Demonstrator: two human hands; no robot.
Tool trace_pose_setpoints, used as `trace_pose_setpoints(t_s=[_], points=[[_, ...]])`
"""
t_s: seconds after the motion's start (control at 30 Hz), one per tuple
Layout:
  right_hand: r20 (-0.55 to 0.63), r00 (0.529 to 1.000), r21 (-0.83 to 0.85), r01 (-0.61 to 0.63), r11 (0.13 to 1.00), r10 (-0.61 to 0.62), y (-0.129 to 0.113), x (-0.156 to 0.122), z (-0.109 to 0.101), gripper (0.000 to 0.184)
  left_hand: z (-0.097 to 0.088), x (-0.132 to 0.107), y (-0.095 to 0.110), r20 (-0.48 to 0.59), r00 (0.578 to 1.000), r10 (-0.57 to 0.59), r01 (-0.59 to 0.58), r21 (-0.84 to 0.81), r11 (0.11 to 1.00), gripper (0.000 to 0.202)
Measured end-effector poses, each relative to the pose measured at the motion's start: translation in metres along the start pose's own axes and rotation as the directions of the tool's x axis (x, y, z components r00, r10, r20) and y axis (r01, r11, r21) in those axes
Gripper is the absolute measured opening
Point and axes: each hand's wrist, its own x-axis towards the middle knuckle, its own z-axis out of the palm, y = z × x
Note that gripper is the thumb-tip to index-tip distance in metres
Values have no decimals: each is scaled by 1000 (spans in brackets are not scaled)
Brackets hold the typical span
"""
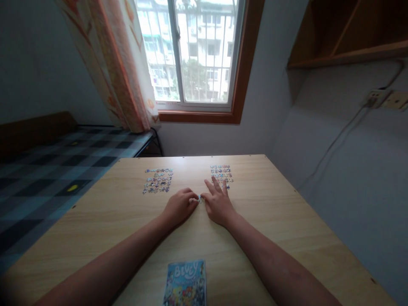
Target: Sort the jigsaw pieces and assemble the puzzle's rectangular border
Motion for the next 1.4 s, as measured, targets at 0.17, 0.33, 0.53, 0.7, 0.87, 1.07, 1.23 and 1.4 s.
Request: trace_pose_setpoints(t_s=[0.17, 0.33, 0.53, 0.7, 0.87, 1.07, 1.23, 1.4], points=[[30, 1000, -10, 6, 1000, -6, 2, 1, 0, 37, 2, 1, 0, -9, 1000, -3, 3, 22, 1000, 18], [33, 999, 8, -3, 1000, 2, 3, 1, 0, 40, 1, -1, -2, -12, 999, 33, -32, 70, 997, 22], [43, 999, 14, -24, 1000, 24, 3, 1, 2, 41, -1, -1, -2, 32, 995, 97, -101, 142, 985, 25], [42, 999, 20, -31, 999, 30, 2, 2, 3, 34, -2, -2, 0, 40, 994, 104, -110, 200, 974, 26], [22, 999, 29, -33, 999, 32, 2, 2, 3, 33, -1, -2, -2, 27, 995, 100, -104, 221, 970, 26], [22, 999, 37, -44, 998, 43, 1, 2, 2, 34, 1, -2, -5, 11, 998, 63, -64, 149, 987, 25], [-14, 999, 53, -48, 997, 49, -2, 1, 0, 41, 2, -3, -6, 5, 999, 44, -44, 120, 992, 25], [-15, 1000, 63, -25, 998, 26, -5, 0, -3, 41, 1, -6, -5, -7, 998, 56, -54, 133, 990, 27]])
